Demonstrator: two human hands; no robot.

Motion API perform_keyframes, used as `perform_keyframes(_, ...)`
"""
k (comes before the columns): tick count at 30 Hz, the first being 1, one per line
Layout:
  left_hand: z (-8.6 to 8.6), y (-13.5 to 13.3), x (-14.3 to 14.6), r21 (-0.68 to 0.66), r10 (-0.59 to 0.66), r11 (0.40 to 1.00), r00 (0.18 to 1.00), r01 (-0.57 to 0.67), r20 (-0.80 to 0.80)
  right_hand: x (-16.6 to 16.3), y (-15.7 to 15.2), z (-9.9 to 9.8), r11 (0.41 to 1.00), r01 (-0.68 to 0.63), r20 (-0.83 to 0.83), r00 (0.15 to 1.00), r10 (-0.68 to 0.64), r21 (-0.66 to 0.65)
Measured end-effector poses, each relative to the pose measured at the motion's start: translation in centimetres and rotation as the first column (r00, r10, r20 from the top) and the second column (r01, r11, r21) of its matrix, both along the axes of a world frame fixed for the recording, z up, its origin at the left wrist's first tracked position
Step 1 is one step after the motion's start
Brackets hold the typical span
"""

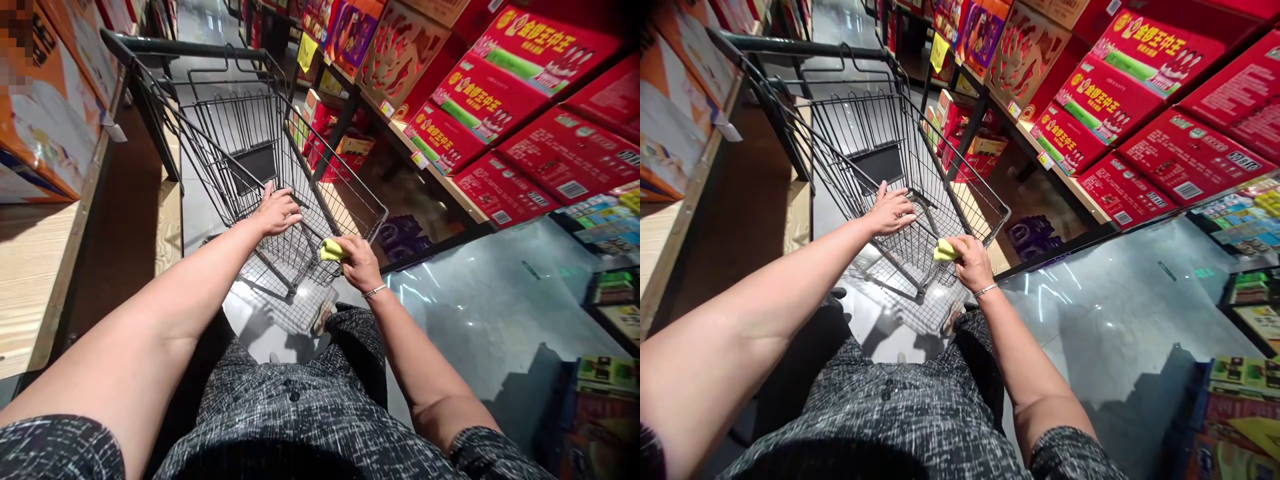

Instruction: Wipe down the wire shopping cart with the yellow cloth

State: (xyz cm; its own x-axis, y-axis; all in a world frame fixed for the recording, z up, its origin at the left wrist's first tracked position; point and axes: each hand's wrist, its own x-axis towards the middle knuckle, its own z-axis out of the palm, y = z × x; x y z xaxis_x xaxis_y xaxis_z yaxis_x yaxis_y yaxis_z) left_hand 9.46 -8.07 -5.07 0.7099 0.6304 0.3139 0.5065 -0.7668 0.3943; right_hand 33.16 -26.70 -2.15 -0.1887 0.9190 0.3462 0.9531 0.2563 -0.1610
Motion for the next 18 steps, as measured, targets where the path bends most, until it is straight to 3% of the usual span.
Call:
perform_keyframes(3,-0.1,1.8,0.3,-0.012,0.011,1.0,1.0,-0.011,-0.003,-0.3,-1.2,-1.7,0.997,0.031,0.158,0.987,-0.042,0.075)
perform_keyframes(7,-0.3,3.2,0.7,-0.015,0.016,1.0,1.0,-0.016,0.018,0.6,-3.9,-6.5,0.971,0.105,0.295,0.941,-0.167,0.214)
perform_keyframes(10,-0.1,3.8,0.8,-0.031,0.039,0.999,0.998,-0.037,0.047,1.4,-4.8,-9.3,0.958,0.147,0.334,0.915,-0.226,0.245)
perform_keyframes(15,-0.1,4.5,0.5,-0.1,0.095,0.991,0.993,-0.088,0.066,-0.7,-2.4,-9.9,0.942,0.079,0.241,0.957,-0.164,0.327)
perform_keyframes(18,-0.6,4.2,0.1,-0.13,0.116,0.986,0.989,-0.104,0.089,-2.9,-0.4,-10.9,0.97,0.085,0.232,0.963,-0.138,0.227)
